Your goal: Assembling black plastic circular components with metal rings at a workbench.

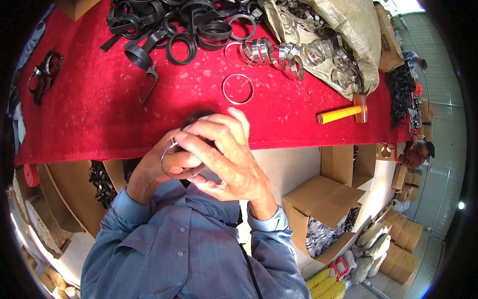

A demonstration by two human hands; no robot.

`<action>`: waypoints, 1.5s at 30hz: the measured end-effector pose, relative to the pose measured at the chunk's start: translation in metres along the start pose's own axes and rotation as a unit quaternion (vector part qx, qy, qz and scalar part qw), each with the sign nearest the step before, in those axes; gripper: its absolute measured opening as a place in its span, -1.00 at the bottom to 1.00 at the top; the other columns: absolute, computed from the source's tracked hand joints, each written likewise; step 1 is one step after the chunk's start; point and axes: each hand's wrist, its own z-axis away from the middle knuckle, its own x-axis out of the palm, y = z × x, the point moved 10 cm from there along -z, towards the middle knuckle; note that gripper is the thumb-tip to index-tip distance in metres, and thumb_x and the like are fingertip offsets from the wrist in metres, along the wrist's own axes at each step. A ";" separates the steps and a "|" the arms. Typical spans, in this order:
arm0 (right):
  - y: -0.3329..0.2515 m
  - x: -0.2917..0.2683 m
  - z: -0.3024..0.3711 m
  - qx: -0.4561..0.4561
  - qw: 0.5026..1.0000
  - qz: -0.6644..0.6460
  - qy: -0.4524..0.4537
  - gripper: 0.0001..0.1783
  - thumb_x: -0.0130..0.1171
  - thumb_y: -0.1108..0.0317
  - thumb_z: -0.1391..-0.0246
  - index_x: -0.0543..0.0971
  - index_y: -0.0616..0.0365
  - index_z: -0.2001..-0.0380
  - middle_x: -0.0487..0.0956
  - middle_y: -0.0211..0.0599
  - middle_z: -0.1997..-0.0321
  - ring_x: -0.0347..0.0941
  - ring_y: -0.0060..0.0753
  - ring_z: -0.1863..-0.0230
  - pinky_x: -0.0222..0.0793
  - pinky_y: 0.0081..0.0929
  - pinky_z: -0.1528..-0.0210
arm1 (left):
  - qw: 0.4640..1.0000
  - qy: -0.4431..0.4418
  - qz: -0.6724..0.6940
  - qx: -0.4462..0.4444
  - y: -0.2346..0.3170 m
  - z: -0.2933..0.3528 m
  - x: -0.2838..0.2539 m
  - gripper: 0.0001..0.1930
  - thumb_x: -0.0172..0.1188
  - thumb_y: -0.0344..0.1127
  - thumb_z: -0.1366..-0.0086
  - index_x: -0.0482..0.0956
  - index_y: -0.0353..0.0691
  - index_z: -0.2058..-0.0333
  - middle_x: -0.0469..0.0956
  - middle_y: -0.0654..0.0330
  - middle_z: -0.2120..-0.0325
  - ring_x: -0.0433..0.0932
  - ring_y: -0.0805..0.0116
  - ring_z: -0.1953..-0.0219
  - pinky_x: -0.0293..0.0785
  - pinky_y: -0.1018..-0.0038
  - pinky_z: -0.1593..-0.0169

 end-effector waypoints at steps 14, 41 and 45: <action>0.019 -0.028 0.013 0.095 0.986 0.040 0.130 -0.09 0.55 0.26 0.48 0.49 0.31 -0.08 0.50 0.05 -0.04 0.46 0.01 -0.10 0.39 -0.12 -0.15 | 0.970 0.053 -0.196 0.136 0.003 0.020 -0.010 -0.56 0.09 -0.62 -0.23 0.26 -0.29 -0.08 0.46 0.17 0.13 0.50 0.52 0.16 0.49 0.49 0.08; 0.025 -0.016 0.014 0.132 0.987 -0.016 0.086 -0.04 0.67 0.17 0.47 0.47 0.22 -0.10 0.49 0.03 -0.09 0.47 0.04 -0.12 0.43 -0.19 -0.12 | 0.933 0.043 -0.315 0.170 0.007 0.028 0.005 -0.54 0.13 -0.62 -0.24 0.25 -0.36 -0.11 0.49 0.10 0.15 0.59 0.42 0.25 0.55 0.43 0.15; 0.029 -0.014 0.015 0.146 0.985 -0.027 0.084 -0.03 0.68 0.15 0.49 0.47 0.21 -0.09 0.49 0.02 -0.08 0.47 0.02 -0.12 0.43 -0.20 -0.12 | 0.954 0.040 -0.262 0.143 0.001 0.028 0.003 -0.54 0.09 -0.64 -0.23 0.25 -0.36 -0.11 0.49 0.11 0.16 0.57 0.44 0.27 0.54 0.45 0.19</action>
